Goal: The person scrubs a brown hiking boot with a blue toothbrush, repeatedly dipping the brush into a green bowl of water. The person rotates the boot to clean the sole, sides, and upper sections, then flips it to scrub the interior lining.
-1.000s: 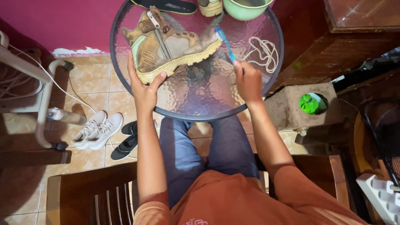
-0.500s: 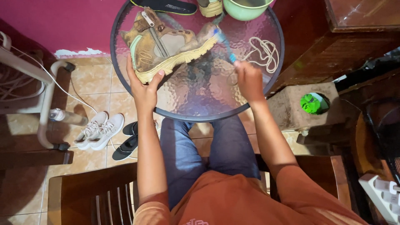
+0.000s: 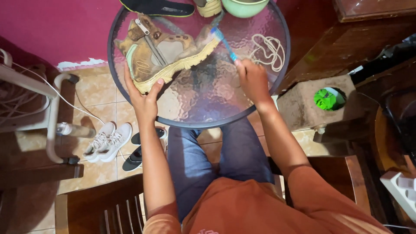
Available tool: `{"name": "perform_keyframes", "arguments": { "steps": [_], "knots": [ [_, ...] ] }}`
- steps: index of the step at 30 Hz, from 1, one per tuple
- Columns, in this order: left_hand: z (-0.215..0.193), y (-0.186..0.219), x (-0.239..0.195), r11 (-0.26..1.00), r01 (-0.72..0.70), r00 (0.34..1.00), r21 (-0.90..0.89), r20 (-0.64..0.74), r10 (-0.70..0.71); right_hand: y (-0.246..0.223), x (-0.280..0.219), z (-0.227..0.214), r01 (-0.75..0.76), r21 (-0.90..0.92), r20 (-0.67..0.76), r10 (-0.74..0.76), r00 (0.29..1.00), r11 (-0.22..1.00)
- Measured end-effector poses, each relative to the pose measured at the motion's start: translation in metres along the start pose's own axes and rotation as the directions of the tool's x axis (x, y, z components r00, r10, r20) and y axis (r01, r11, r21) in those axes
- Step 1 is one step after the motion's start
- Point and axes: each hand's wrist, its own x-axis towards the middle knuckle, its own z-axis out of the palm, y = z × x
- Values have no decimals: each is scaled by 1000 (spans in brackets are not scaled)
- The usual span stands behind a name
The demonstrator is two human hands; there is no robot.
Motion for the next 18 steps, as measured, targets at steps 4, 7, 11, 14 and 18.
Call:
{"name": "perform_keyframes", "arguments": {
  "steps": [4, 7, 11, 14, 18],
  "knots": [
    [2, 1, 0, 1000, -8, 1000, -10, 2, 8, 14, -4, 5, -42, 23, 74, 40, 996, 999],
    [3, 1, -2, 1000, -12, 1000, -7, 5, 12, 10, -4, 3, -38, -22, -25, 37, 999, 999],
    [1, -4, 0, 1000, -21, 1000, -8, -14, 21, 1, -7, -3, 25, 17, 100, -27, 995, 1000],
    [2, -6, 0, 1000, -21, 1000, -6, -11, 21, 3, -8, -6, 29, 13, 47, -30, 998, 999],
    [2, -4, -1, 1000, -19, 1000, -11, -21, 19, -2, -12, -6, 80, 113, 93, -90, 992, 990]
  ]
}}
